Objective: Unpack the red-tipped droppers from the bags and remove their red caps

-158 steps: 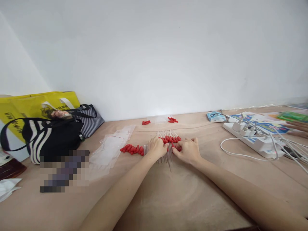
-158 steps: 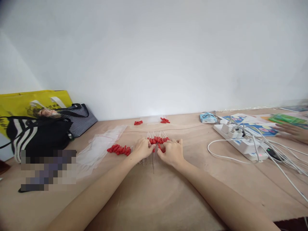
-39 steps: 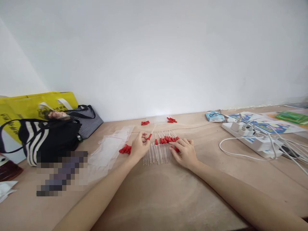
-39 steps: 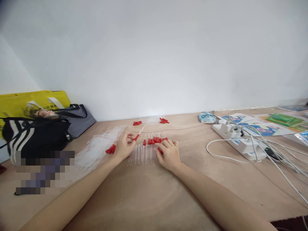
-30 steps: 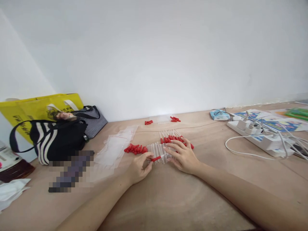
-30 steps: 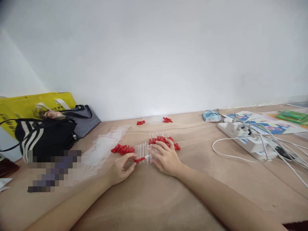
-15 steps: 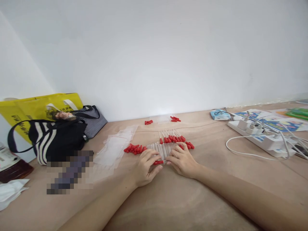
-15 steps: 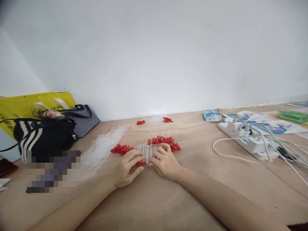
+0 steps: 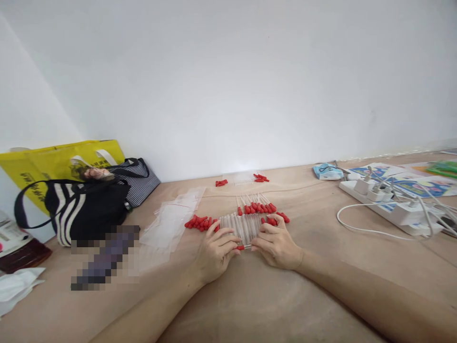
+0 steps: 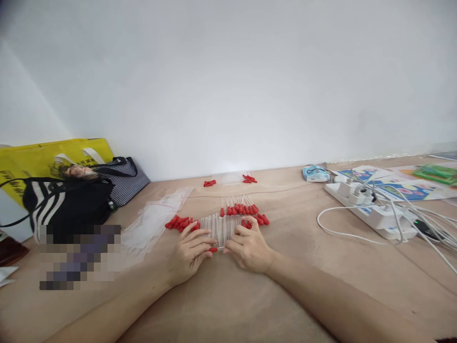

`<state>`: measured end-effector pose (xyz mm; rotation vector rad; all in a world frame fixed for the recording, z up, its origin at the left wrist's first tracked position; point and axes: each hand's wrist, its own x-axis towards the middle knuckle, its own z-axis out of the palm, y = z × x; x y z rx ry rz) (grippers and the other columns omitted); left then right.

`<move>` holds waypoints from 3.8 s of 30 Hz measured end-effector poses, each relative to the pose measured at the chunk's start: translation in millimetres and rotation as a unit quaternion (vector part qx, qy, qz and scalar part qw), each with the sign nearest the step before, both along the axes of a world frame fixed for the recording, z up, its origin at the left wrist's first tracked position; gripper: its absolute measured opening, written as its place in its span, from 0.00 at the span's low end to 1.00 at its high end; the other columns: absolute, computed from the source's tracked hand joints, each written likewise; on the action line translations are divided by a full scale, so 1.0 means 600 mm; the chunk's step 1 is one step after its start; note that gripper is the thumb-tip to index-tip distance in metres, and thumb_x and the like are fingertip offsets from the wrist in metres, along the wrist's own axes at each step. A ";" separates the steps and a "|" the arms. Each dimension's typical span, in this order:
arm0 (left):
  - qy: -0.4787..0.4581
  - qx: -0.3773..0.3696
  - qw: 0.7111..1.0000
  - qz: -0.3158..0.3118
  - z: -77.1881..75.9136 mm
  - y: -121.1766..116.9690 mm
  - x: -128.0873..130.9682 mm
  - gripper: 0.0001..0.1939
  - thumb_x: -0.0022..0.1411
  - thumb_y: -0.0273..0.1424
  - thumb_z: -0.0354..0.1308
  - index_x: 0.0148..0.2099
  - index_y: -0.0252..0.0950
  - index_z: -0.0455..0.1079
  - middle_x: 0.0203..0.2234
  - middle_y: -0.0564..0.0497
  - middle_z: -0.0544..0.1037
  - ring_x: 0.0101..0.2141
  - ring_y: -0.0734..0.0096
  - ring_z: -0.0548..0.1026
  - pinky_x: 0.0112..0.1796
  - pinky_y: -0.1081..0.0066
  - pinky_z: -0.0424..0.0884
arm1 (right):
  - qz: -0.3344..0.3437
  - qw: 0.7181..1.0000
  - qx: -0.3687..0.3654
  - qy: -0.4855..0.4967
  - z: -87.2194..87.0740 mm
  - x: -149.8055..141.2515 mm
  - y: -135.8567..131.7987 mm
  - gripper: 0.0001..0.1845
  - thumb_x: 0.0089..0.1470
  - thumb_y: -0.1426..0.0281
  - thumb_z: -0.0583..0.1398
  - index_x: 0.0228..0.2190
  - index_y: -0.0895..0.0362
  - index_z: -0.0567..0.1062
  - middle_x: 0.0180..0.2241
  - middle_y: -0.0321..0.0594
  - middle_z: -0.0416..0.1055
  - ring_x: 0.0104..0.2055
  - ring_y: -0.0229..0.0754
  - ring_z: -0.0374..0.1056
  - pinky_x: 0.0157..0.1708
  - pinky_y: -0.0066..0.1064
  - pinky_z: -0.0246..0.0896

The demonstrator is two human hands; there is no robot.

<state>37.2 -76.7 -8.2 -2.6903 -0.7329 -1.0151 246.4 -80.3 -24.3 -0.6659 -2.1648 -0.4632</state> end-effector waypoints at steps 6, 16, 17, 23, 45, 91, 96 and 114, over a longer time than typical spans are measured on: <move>-0.016 0.025 0.999 -0.022 0.001 -0.003 0.001 0.06 0.58 0.28 0.52 0.29 0.38 0.68 0.29 0.57 0.78 0.33 0.71 0.71 0.47 0.59 0.54 | 0.014 1.000 0.001 0.000 0.003 0.003 -0.002 0.10 0.55 0.68 0.52 0.25 0.56 0.71 0.16 0.31 0.64 0.27 0.35 0.56 0.47 0.42 0.39; 0.028 0.022 0.999 -0.001 0.013 -0.012 0.001 0.07 0.58 0.28 0.51 0.31 0.40 0.69 0.29 0.56 0.78 0.31 0.71 0.71 0.44 0.61 0.58 | 0.003 1.000 -0.016 -0.003 -0.002 0.003 -0.004 0.12 0.55 0.67 0.51 0.24 0.55 0.71 0.17 0.31 0.65 0.27 0.35 0.57 0.48 0.42 0.39; 0.029 0.019 0.999 0.000 0.013 -0.012 -0.003 0.07 0.59 0.28 0.50 0.31 0.40 0.69 0.29 0.56 0.78 0.31 0.71 0.71 0.43 0.61 0.59 | 0.004 1.000 -0.018 -0.003 -0.003 0.006 -0.004 0.12 0.54 0.67 0.51 0.24 0.55 0.71 0.17 0.31 0.65 0.27 0.35 0.57 0.48 0.42 0.39; -0.073 0.001 0.993 0.090 0.012 0.010 -0.061 0.09 0.59 0.28 0.49 0.32 0.38 0.69 0.29 0.51 0.76 0.31 0.71 0.71 0.35 0.68 0.67 | -0.067 0.994 -0.054 0.062 -0.010 0.043 0.007 0.10 0.53 0.69 0.53 0.25 0.55 0.72 0.20 0.33 0.68 0.29 0.36 0.60 0.46 0.39 0.40; -0.162 -0.148 0.923 0.316 0.021 0.083 -0.118 0.15 0.51 0.40 0.52 0.37 0.36 0.66 0.27 0.51 0.74 0.24 0.72 0.70 0.26 0.73 0.66 | -0.233 0.970 -0.038 0.059 -0.018 0.005 0.045 0.10 0.49 0.74 0.53 0.24 0.56 0.73 0.21 0.36 0.71 0.28 0.37 0.60 0.36 0.35 0.40; -0.091 -0.114 0.982 0.116 0.031 0.086 0.026 0.10 0.59 0.28 0.45 0.42 0.36 0.63 0.35 0.49 0.74 0.37 0.70 0.71 0.38 0.69 0.67 | -0.218 0.961 -0.121 0.116 0.001 0.047 0.036 0.12 0.53 0.66 0.53 0.37 0.53 0.73 0.31 0.39 0.70 0.34 0.39 0.61 0.38 0.34 0.44; -0.041 -0.098 0.993 0.056 0.016 0.028 -0.022 0.09 0.59 0.27 0.48 0.41 0.38 0.66 0.33 0.51 0.76 0.35 0.70 0.72 0.44 0.63 0.64 | -0.144 0.987 -0.070 0.024 0.009 0.035 0.028 0.22 0.54 0.63 0.52 0.50 0.54 0.63 0.48 0.43 0.65 0.48 0.44 0.57 0.47 0.38 0.43; -0.023 -0.123 0.992 -0.006 0.008 0.011 -0.010 0.14 0.55 0.30 0.53 0.45 0.36 0.66 0.38 0.47 0.74 0.42 0.64 0.68 0.46 0.61 0.61 | -0.042 0.997 -0.067 -0.007 -0.003 0.002 0.015 0.08 0.53 0.71 0.51 0.28 0.56 0.70 0.23 0.33 0.68 0.34 0.37 0.61 0.51 0.44 0.35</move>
